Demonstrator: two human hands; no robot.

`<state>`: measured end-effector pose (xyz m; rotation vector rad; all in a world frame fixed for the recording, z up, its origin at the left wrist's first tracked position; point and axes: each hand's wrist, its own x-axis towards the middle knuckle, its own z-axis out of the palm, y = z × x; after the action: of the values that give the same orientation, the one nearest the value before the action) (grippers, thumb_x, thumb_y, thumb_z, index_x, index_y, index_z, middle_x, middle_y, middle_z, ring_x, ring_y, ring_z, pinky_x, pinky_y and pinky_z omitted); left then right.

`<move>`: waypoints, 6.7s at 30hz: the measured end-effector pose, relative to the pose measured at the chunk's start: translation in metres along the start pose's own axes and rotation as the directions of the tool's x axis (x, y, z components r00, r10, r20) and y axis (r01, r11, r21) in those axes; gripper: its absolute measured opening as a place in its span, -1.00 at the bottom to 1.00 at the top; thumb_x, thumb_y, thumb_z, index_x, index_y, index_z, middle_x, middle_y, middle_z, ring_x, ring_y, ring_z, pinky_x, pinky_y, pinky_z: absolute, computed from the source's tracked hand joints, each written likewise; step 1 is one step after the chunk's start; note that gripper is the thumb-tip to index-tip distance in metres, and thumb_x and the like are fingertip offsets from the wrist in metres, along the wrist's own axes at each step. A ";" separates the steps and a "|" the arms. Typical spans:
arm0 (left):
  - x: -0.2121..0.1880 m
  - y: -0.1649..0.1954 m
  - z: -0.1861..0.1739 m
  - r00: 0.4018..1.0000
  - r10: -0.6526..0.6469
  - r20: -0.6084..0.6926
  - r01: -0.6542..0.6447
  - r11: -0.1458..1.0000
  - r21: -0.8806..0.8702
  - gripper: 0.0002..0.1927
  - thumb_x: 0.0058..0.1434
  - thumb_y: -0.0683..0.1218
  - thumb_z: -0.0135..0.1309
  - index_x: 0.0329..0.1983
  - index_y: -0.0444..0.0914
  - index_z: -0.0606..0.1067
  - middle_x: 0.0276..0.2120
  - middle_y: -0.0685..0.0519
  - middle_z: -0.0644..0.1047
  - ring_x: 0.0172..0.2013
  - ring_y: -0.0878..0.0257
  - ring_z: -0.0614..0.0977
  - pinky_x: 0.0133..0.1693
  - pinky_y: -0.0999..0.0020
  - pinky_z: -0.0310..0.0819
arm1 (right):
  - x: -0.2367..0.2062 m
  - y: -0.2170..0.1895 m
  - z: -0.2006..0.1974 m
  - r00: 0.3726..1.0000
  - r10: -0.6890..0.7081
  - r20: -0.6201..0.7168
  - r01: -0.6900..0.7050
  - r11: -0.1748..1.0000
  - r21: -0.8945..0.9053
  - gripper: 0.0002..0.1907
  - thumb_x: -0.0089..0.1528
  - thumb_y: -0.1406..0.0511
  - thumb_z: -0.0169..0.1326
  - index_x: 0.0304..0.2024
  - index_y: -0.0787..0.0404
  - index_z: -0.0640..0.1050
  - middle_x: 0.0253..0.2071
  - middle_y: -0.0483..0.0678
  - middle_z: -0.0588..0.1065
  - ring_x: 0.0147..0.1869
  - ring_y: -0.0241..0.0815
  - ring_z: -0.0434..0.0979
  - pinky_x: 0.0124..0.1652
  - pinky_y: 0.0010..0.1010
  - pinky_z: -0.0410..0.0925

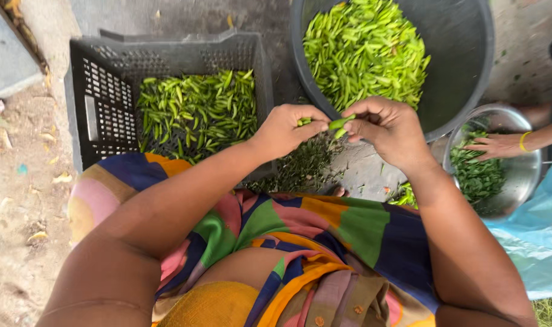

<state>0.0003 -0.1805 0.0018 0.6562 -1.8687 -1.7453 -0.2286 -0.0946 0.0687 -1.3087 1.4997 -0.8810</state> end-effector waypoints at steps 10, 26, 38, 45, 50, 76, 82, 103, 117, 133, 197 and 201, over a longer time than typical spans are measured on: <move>0.001 0.000 -0.005 0.929 0.368 0.018 -0.353 0.873 0.336 -0.85 0.32 -0.12 0.20 -0.15 -0.29 0.55 -0.26 -0.13 0.58 -0.18 -0.11 0.62 -0.17 0.11 0.48 | 0.005 -0.010 0.001 0.989 0.151 0.004 -0.148 0.968 0.203 -0.81 0.28 0.43 0.17 -0.06 0.39 0.57 -0.23 0.01 0.59 -0.21 -0.21 0.66 -0.19 -0.40 0.60; -0.012 0.019 0.000 0.955 0.288 0.074 -0.297 0.941 0.163 -0.90 0.34 -0.18 0.07 -0.15 -0.27 0.56 -0.31 0.05 0.63 -0.27 0.23 0.66 -0.21 0.32 0.51 | 0.012 0.022 -0.023 0.937 0.243 0.251 -0.345 0.761 0.549 -0.79 0.25 0.42 0.19 -0.07 0.39 0.58 -0.19 0.07 0.61 -0.21 -0.18 0.66 -0.17 -0.39 0.59; -0.006 -0.004 0.017 0.970 -0.241 -0.028 0.221 0.928 -0.299 -0.79 0.37 -0.07 0.08 -0.06 -0.27 0.60 -0.54 0.22 0.42 -0.60 0.49 0.31 -0.57 0.54 0.18 | -0.001 -0.012 0.029 0.966 -0.181 -0.186 0.183 0.983 -0.011 -0.88 0.28 0.53 0.16 -0.15 0.33 0.55 -0.28 -0.05 0.56 -0.24 -0.37 0.62 -0.27 -0.52 0.49; -0.003 -0.011 0.008 0.978 -0.198 -0.065 0.165 0.925 -0.344 -0.83 0.37 -0.11 0.12 -0.07 -0.28 0.61 -0.55 0.22 0.40 -0.60 0.50 0.29 -0.58 0.53 0.12 | -0.002 -0.024 0.027 0.963 -0.194 -0.185 0.184 0.980 -0.070 -0.88 0.27 0.53 0.17 -0.15 0.31 0.54 -0.27 -0.09 0.54 -0.25 -0.39 0.64 -0.29 -0.57 0.50; -0.005 -0.015 0.010 0.979 -0.203 -0.007 0.186 0.910 -0.370 -0.84 0.36 -0.13 0.09 -0.08 -0.27 0.60 -0.50 0.21 0.46 -0.61 0.50 0.30 -0.58 0.53 0.11 | 0.003 -0.011 0.024 0.972 -0.171 -0.160 0.185 0.980 0.072 -0.89 0.29 0.53 0.16 -0.15 0.33 0.56 -0.24 -0.06 0.56 -0.24 -0.35 0.63 -0.26 -0.54 0.52; 0.008 -0.007 0.010 0.943 -0.246 0.225 0.328 0.806 -0.493 -0.31 0.32 0.44 -0.26 0.18 -0.14 0.40 -0.42 0.13 0.37 -0.58 0.35 0.37 -0.61 0.47 0.18 | 0.019 0.000 0.041 0.985 0.008 0.170 -0.039 0.983 0.182 -0.82 0.27 0.43 0.15 -0.07 0.29 0.62 -0.21 -0.11 0.63 -0.18 -0.35 0.63 -0.12 -0.48 0.48; 0.005 -0.013 0.007 0.920 -0.300 0.252 0.386 0.801 -0.457 -0.31 0.33 0.46 -0.26 0.01 -0.21 0.42 -0.40 0.11 0.42 -0.54 0.36 0.46 -0.59 0.50 0.23 | 0.017 0.013 0.035 0.988 0.119 0.096 -0.129 0.987 0.100 -0.88 0.27 0.44 0.18 -0.14 0.33 0.63 -0.30 -0.07 0.63 -0.32 -0.37 0.55 -0.31 -0.51 0.37; 0.001 -0.004 0.010 0.975 -0.208 0.082 0.221 0.946 -0.235 -0.76 0.38 -0.05 0.03 -0.15 -0.30 0.61 -0.62 0.20 0.31 -0.62 0.45 0.28 -0.56 0.48 0.15 | -0.001 -0.005 0.027 0.972 -0.214 -0.096 0.184 0.949 -0.256 -0.81 0.31 0.41 0.15 -0.01 0.18 0.59 -0.20 -0.09 0.54 -0.16 -0.33 0.55 -0.16 -0.49 0.41; -0.002 -0.004 0.005 0.975 -0.194 0.104 0.218 0.918 -0.332 -0.73 0.41 -0.01 0.00 -0.13 -0.32 0.55 -0.60 0.17 0.30 -0.62 0.42 0.27 -0.58 0.47 0.15 | 0.003 0.005 0.037 0.998 -0.022 -0.057 0.027 0.995 0.093 -0.80 0.38 0.33 0.08 0.02 0.22 0.63 -0.20 -0.10 0.57 -0.20 -0.34 0.61 -0.25 -0.48 0.51; 0.007 -0.024 0.004 0.997 -0.012 -0.072 -0.001 0.985 -0.174 -0.82 0.33 -0.09 0.20 -0.13 -0.32 0.62 -0.37 0.17 0.57 -0.37 0.46 0.45 -0.31 0.48 0.39 | 0.007 -0.006 0.029 0.976 -0.194 -0.098 0.170 0.962 -0.215 -0.80 0.28 0.46 0.20 -0.03 0.26 0.66 -0.31 -0.10 0.46 -0.31 -0.35 0.45 -0.28 -0.51 0.35; 0.003 -0.027 0.011 0.916 -0.399 -0.045 0.283 0.721 -0.632 -0.94 0.29 -0.18 0.17 -0.21 -0.26 0.62 -0.44 0.17 0.49 -0.55 0.48 0.34 -0.57 0.57 0.10 | -0.027 -0.052 0.047 0.684 -0.696 0.219 0.538 0.279 -0.795 -0.77 0.16 0.45 0.17 -0.12 0.30 0.52 -0.20 0.00 0.41 -0.11 -0.01 0.53 -0.15 -0.29 0.47; -0.003 -0.022 0.012 0.904 -0.422 0.062 0.286 0.492 -0.823 -0.97 0.26 -0.18 0.14 -0.27 -0.22 0.58 -0.44 0.19 0.52 -0.58 0.46 0.36 -0.60 0.59 0.07 | -0.032 -0.064 0.044 0.636 -0.694 0.337 0.571 0.128 -0.811 -0.70 0.14 0.38 0.15 -0.08 0.34 0.53 -0.17 -0.03 0.37 -0.09 -0.06 0.51 -0.16 -0.32 0.47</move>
<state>-0.0048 -0.1712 -0.0208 0.7690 -0.6211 -2.4581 -0.1660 -0.0720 0.1208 -2.9465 1.4970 -0.6342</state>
